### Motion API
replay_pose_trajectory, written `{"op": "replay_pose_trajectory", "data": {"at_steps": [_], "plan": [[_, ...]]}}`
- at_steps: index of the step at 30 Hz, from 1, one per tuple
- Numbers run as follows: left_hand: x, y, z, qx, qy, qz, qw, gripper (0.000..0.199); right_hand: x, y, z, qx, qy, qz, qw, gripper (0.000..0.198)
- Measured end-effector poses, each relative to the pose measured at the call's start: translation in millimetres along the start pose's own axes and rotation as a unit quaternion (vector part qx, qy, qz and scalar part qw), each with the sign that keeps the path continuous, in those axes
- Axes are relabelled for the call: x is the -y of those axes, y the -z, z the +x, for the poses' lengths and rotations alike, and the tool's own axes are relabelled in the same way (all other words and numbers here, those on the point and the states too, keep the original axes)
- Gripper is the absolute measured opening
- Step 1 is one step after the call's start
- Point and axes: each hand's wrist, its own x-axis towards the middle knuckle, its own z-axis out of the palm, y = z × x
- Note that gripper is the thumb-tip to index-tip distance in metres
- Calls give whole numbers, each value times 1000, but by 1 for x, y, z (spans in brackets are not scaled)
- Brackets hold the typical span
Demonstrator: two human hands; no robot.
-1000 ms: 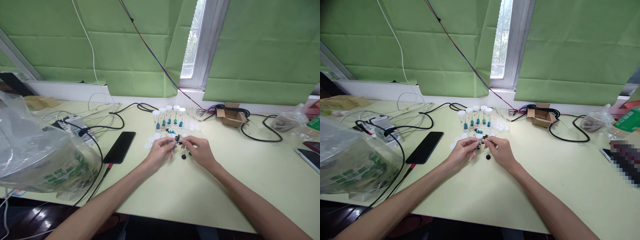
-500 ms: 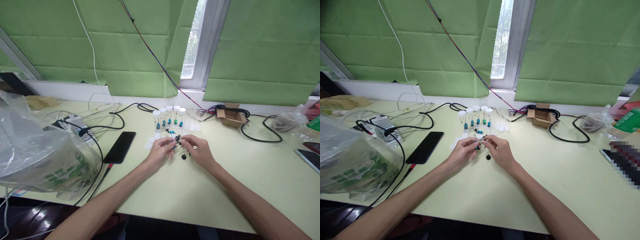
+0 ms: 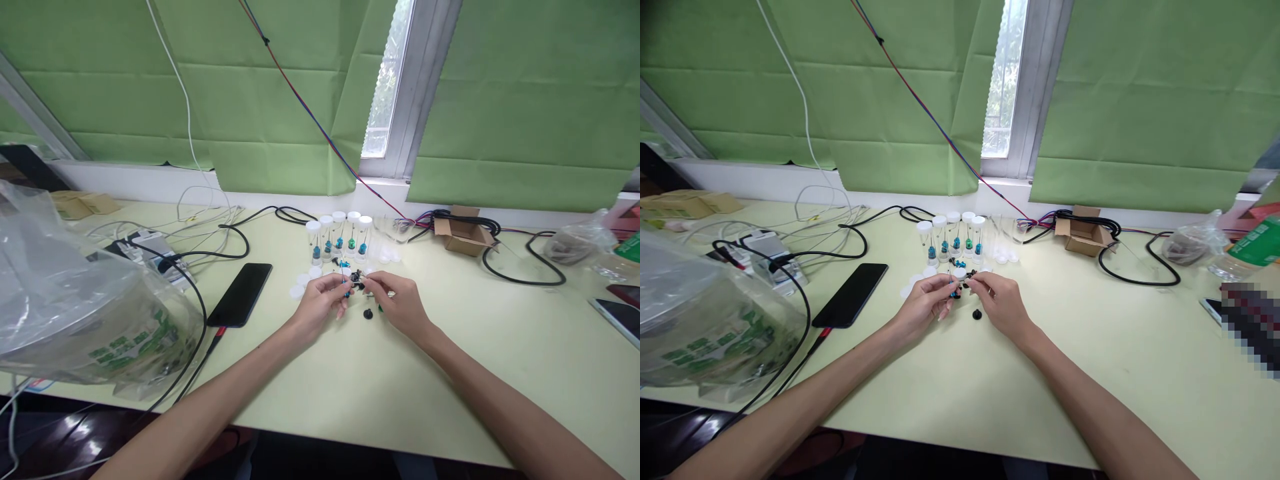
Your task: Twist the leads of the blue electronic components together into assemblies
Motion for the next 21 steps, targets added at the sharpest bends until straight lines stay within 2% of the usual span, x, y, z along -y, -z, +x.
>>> {"op": "replay_pose_trajectory", "data": {"at_steps": [9, 21], "plan": [[2, 1, 0, 1, -1, 13, 1000, 23, 1, 0, 0, 5, 2, -5, 1000, 30], [-1, -2, -2, 2, 1, 25, 1000, 24, 1, -1, 0, 13, -32, 19, 999, 35]]}}
